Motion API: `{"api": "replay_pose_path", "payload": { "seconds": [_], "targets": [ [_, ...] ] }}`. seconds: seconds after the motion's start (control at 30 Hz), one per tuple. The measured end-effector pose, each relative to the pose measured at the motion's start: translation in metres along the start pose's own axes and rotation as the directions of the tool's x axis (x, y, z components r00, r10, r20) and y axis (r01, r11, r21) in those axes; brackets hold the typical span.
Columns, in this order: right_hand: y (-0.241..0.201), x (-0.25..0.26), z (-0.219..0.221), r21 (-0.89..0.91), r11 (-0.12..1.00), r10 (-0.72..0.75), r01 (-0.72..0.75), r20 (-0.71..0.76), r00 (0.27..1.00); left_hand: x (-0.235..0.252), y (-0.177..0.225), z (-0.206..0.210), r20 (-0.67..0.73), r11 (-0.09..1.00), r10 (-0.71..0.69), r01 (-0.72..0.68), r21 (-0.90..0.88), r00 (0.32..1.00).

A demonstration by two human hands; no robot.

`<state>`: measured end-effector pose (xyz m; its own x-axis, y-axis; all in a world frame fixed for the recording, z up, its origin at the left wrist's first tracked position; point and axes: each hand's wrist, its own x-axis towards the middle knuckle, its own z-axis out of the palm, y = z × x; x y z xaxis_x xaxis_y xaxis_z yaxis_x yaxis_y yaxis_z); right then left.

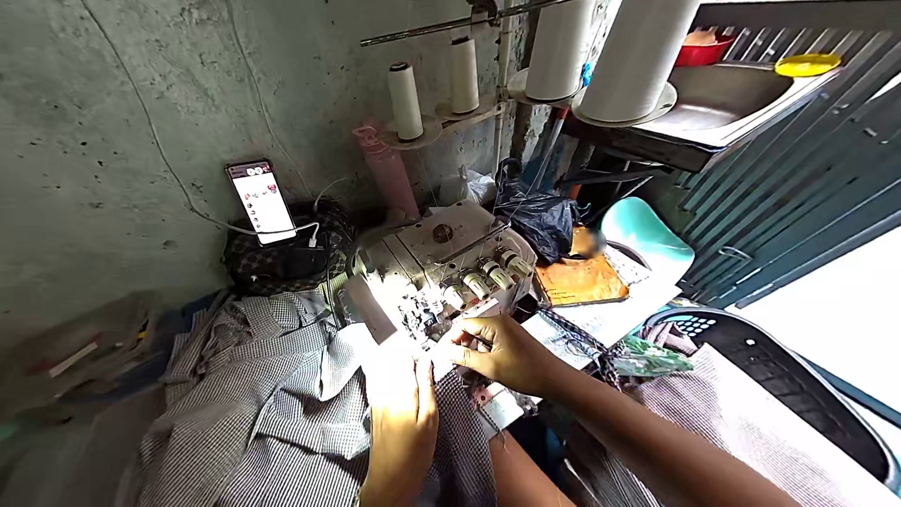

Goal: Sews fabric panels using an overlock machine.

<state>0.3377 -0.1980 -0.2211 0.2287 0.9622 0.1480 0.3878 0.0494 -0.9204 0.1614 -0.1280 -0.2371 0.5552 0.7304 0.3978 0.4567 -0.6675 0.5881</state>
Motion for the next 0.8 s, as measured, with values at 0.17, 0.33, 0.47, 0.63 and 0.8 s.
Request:
{"api": "replay_pose_path", "payload": {
  "seconds": [0.17, 0.33, 0.47, 0.63, 0.8],
  "targets": [
    [0.012, 0.001, 0.021, 0.046, 0.999, 0.011, -0.006, -0.111, 0.994, 0.002, -0.02, 0.008, -0.018, 1.0, 0.027, -0.027, 0.013, 0.999],
    [0.05, -0.037, 0.074, 0.316, 0.949, 0.103, 0.008, -0.333, 0.937, -0.003, -0.05, 0.004, 0.014, 0.998, 0.065, -0.065, -0.019, 0.998],
    [0.05, -0.074, 0.092, 0.622, 0.663, 0.462, -0.416, 0.097, 0.881, -0.001, -0.064, -0.004, 0.075, 0.985, 0.063, -0.05, -0.165, 0.995],
    [0.039, -0.108, 0.099, 0.668, 0.656, 0.42, -0.351, 0.064, 0.905, 0.015, -0.063, -0.009, 0.1, 0.96, 0.05, -0.02, -0.279, 0.994],
    [0.046, -0.116, 0.106, 0.599, 0.717, 0.463, -0.358, -0.025, 0.886, 0.001, -0.042, -0.008, 0.173, 0.985, 0.086, -0.058, -0.16, 0.981]
  ]
}}
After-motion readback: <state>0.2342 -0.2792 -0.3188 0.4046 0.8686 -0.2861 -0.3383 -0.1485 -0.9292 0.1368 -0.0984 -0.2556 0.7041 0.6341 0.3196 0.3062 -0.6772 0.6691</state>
